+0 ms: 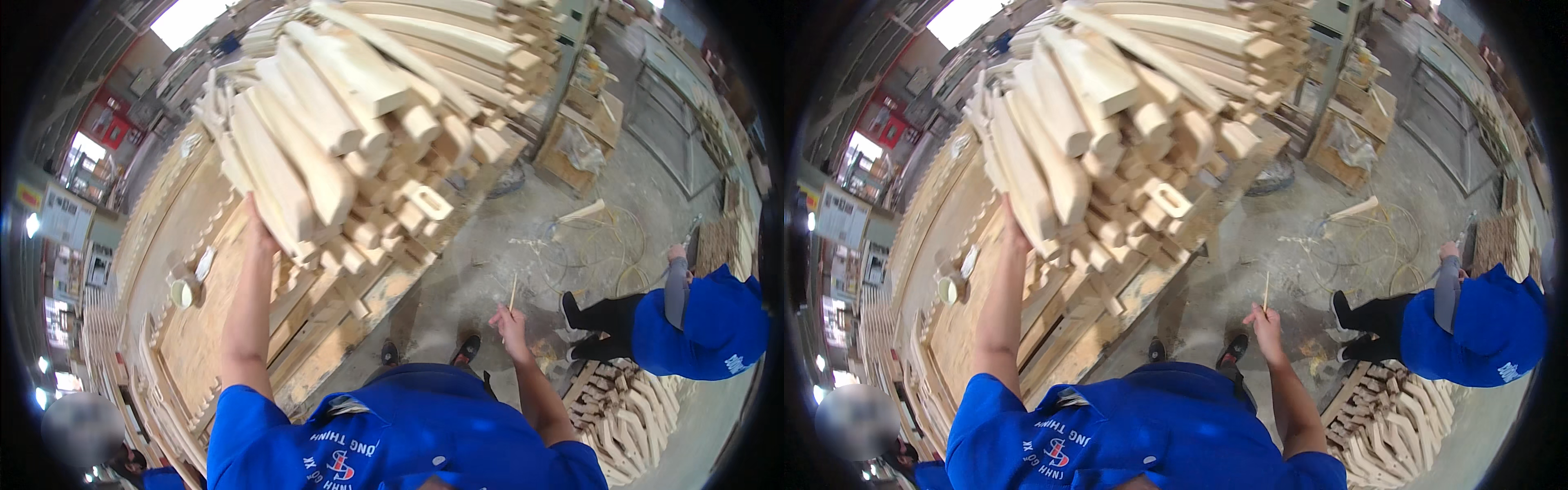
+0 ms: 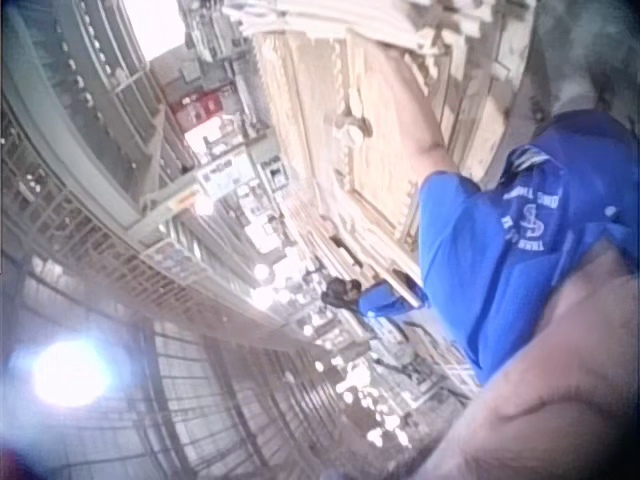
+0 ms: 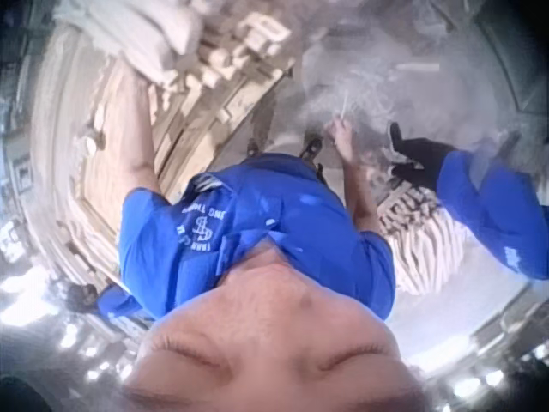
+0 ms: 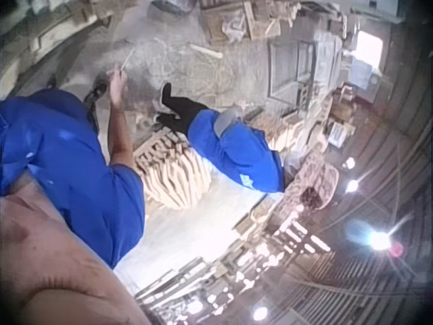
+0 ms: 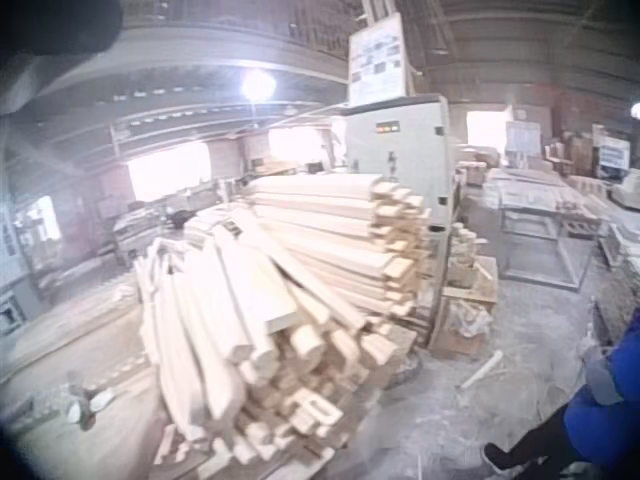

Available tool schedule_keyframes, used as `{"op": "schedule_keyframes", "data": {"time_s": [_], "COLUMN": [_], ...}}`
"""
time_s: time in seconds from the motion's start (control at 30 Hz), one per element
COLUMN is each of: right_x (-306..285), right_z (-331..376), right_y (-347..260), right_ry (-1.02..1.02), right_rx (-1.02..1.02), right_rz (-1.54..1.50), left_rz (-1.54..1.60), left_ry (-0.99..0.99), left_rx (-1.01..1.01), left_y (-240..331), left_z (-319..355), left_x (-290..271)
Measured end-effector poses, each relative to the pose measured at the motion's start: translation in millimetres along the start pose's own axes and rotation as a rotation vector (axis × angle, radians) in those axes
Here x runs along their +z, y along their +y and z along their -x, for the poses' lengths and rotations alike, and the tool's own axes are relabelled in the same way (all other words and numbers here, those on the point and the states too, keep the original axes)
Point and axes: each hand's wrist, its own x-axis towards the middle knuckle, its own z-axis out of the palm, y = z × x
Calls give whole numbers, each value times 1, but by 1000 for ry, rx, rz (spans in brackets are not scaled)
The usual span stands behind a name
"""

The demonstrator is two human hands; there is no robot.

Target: The person picks up wooden chair legs from a pile, carries them to a workbench, and applies glue to the slots using a small stick. They then place the glued legs onto the bench and continue the process with additional pieces.

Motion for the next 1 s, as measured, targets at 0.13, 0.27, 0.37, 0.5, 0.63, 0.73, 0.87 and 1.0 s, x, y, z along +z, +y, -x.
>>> {"op": "schedule_keyframes", "data": {"time_s": [0.13, 0.27, 0.37, 0.5, 0.63, 0.73, 0.87, 1.0], "right_x": [61, 160, 216, 276, 310, 307, 287, 281], "right_z": [18, 57, 72, 89, 83, 65, 73, 92], "right_y": [-38, -51, -86, -144, -163, -173, -183, -142], "right_ry": [-275, -463, -596, -685, -713, -710, -682, -606], "right_rx": [-109, -162, -721, -1081, -1149, -727, -569, -594], "right_rz": [61, 117, 664, 1097, 1107, 969, 852, 850], "left_rz": [69, 117, 106, 133, 141, 179, 213, 91], "left_ry": [14, 66, 73, -13, -75, -149, -99, 46], "left_rx": [-192, -180, -218, -249, -192, -284, -184, -221], "left_y": [0, 1, 4, 10, 13, 27, 28, 25], "left_z": [4, 1, 8, 14, 7, 3, -24, -45], "left_x": [-3, -5, 9, 7, -1, 1, -23, -21]}}
